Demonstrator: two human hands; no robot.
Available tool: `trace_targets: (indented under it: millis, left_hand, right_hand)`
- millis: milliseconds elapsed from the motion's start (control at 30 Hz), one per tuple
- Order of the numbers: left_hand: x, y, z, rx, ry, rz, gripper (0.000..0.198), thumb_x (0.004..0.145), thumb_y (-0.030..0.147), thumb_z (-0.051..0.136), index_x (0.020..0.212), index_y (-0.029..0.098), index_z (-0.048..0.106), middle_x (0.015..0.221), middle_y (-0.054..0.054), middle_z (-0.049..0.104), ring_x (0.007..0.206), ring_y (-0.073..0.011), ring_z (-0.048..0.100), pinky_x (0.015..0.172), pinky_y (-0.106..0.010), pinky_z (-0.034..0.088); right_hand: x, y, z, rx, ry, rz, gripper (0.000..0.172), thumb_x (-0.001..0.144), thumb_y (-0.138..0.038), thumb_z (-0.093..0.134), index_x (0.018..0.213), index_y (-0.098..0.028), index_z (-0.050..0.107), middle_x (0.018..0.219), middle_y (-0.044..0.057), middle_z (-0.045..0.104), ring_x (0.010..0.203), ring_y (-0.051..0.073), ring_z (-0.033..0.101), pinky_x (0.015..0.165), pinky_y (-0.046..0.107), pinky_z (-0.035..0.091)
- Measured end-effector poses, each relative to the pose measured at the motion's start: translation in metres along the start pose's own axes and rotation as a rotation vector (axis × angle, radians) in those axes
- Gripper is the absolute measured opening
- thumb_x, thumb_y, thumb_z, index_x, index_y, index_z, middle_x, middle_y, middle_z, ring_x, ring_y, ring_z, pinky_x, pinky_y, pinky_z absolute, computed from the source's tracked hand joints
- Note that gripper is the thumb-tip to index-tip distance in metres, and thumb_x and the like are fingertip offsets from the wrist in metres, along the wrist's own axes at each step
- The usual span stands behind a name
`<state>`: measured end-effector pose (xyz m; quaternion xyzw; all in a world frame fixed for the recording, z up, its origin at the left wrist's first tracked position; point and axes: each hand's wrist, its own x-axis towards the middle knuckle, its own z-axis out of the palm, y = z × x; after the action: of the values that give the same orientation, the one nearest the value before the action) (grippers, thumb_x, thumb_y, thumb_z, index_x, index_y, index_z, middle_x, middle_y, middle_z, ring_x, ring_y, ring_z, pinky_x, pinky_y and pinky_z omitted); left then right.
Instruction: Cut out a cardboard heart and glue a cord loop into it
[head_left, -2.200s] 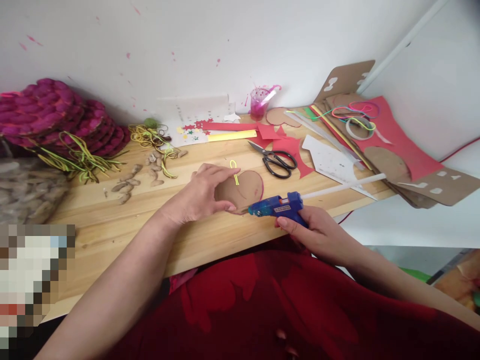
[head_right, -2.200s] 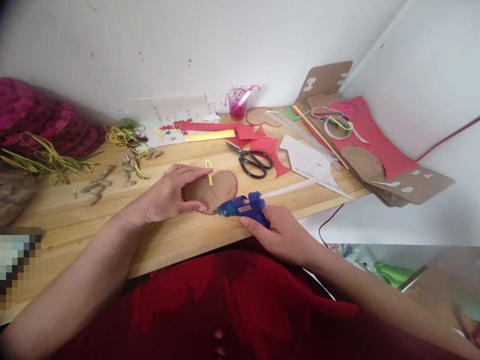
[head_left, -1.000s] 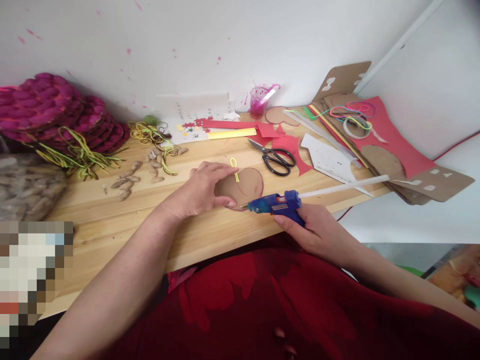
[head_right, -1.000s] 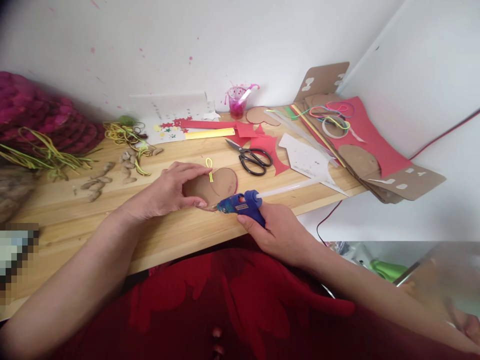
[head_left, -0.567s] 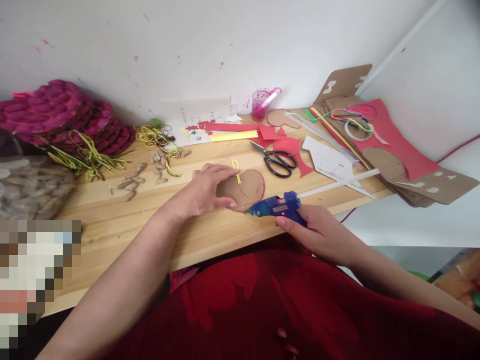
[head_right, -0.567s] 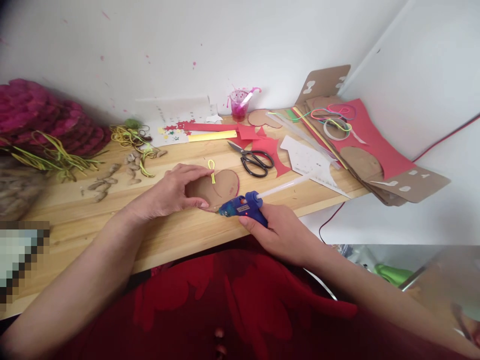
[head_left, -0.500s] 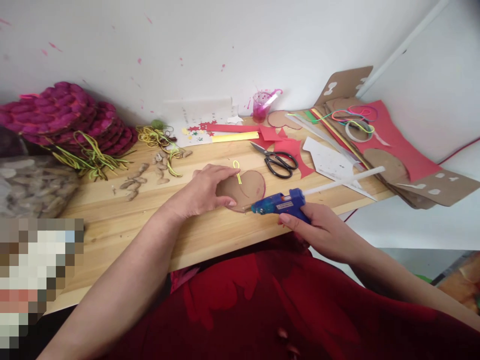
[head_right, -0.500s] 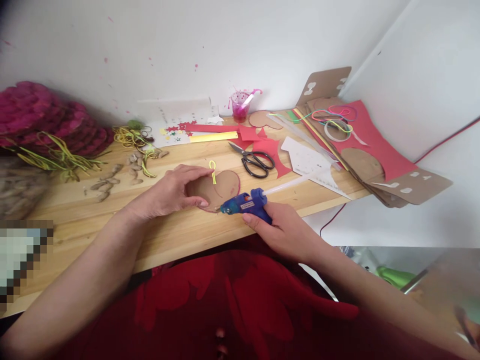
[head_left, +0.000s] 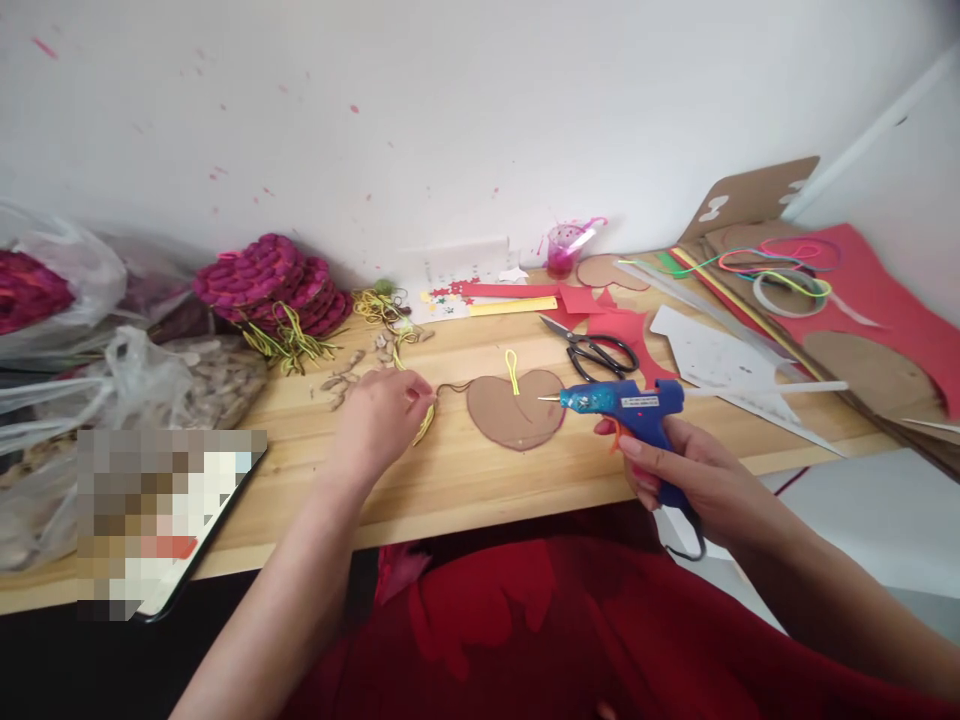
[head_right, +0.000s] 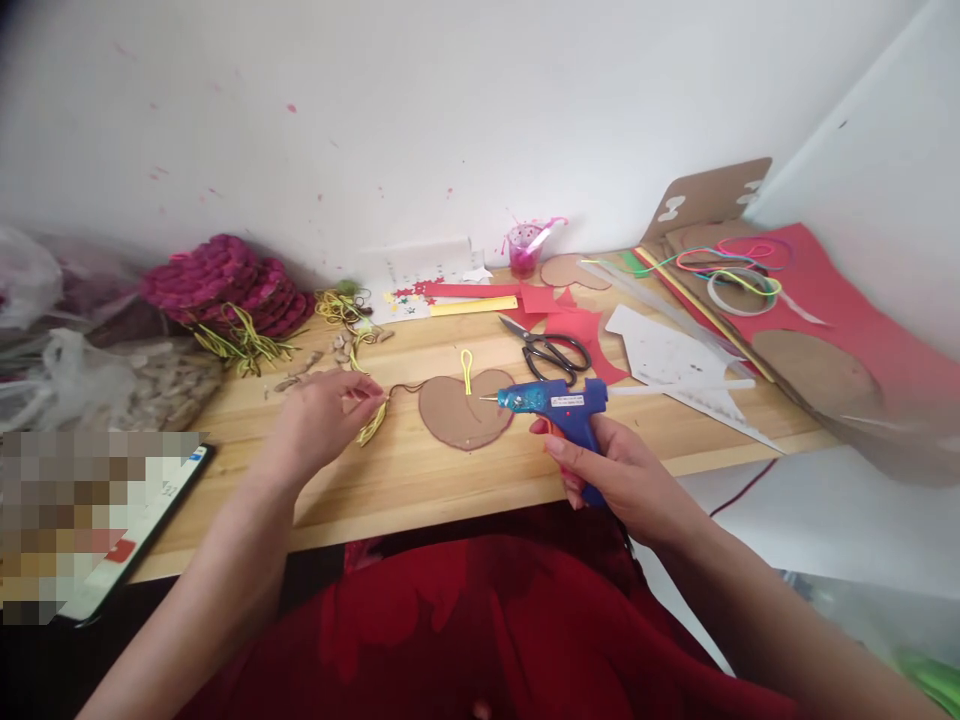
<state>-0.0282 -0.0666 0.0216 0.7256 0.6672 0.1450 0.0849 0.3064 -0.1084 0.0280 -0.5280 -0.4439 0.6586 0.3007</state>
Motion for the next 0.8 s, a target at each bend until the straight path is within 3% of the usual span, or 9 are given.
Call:
trace_targets:
  millis: [100, 267, 400, 500, 667, 733, 800]
  left_hand:
    - [0.002, 0.002, 0.011, 0.014, 0.023, -0.051, 0.015, 0.085, 0.029, 0.061, 0.089, 0.018, 0.070, 0.085, -0.008, 0.073, 0.084, -0.0263, 0.066, 0.080, -0.038, 0.048]
    - [0.009, 0.007, 0.015, -0.027, 0.010, -0.102, 0.012, 0.083, 0.023, 0.057, 0.073, 0.019, 0.064, 0.083, -0.009, 0.072, 0.083, -0.0247, 0.065, 0.078, -0.036, 0.049]
    - [-0.003, 0.012, 0.001, -0.571, -0.103, -0.153, 0.017, 0.086, 0.035, 0.061, 0.079, 0.020, 0.058, 0.079, -0.004, 0.071, 0.065, -0.0161, 0.061, 0.060, -0.028, 0.048]
    - [-0.019, 0.025, -0.013, -0.971, -0.258, -0.081, 0.022, 0.087, 0.038, 0.065, 0.081, 0.019, 0.056, 0.082, -0.003, 0.072, 0.070, -0.0138, 0.064, 0.055, -0.022, 0.049]
    - [-0.041, 0.058, -0.026, -1.082, -0.421, -0.125, 0.020, 0.085, 0.032, 0.070, 0.084, 0.017, 0.057, 0.079, 0.000, 0.071, 0.052, -0.0059, 0.056, 0.048, -0.018, 0.048]
    - [-0.046, 0.066, -0.026, -1.071, -0.411, -0.116, 0.019, 0.085, 0.031, 0.070, 0.083, 0.018, 0.057, 0.080, -0.001, 0.072, 0.053, -0.0062, 0.057, 0.048, -0.017, 0.049]
    - [-0.049, 0.068, -0.024, -1.064, -0.367, -0.087, 0.017, 0.085, 0.031, 0.068, 0.082, 0.018, 0.057, 0.082, -0.003, 0.073, 0.058, -0.0087, 0.062, 0.049, -0.018, 0.051]
  right_hand:
    - [0.003, 0.002, 0.004, 0.049, -0.007, -0.012, 0.036, 0.082, -0.046, 0.076, 0.096, -0.019, 0.057, 0.059, -0.005, 0.052, 0.052, 0.009, 0.048, 0.051, 0.022, 0.043]
    - [0.005, -0.002, 0.014, 0.176, 0.016, -0.002, 0.038, 0.078, -0.041, 0.080, 0.092, -0.021, 0.052, 0.061, -0.006, 0.053, 0.053, 0.009, 0.050, 0.045, 0.019, 0.039]
    - [0.012, -0.016, 0.022, 0.207, 0.034, -0.114, 0.034, 0.079, -0.037, 0.079, 0.090, -0.020, 0.052, 0.067, -0.002, 0.062, 0.060, 0.013, 0.062, 0.045, 0.019, 0.042]
    - [0.023, -0.027, 0.035, 0.205, -0.012, -0.216, 0.034, 0.082, -0.036, 0.076, 0.106, -0.022, 0.056, 0.077, 0.001, 0.067, 0.073, 0.017, 0.070, 0.044, 0.017, 0.042]
    - [0.037, -0.035, 0.070, 0.205, -0.081, -0.279, 0.031, 0.082, -0.034, 0.074, 0.104, -0.023, 0.055, 0.092, 0.004, 0.071, 0.087, 0.022, 0.072, 0.044, 0.019, 0.050]
    - [0.038, -0.034, 0.082, 0.191, -0.174, -0.297, 0.028, 0.083, -0.037, 0.073, 0.101, -0.022, 0.057, 0.100, 0.006, 0.069, 0.085, 0.020, 0.072, 0.044, 0.021, 0.052]
    - [0.036, -0.032, 0.089, 0.173, -0.242, -0.280, 0.033, 0.081, -0.038, 0.075, 0.105, -0.022, 0.058, 0.095, 0.004, 0.067, 0.076, 0.018, 0.071, 0.042, 0.021, 0.050]
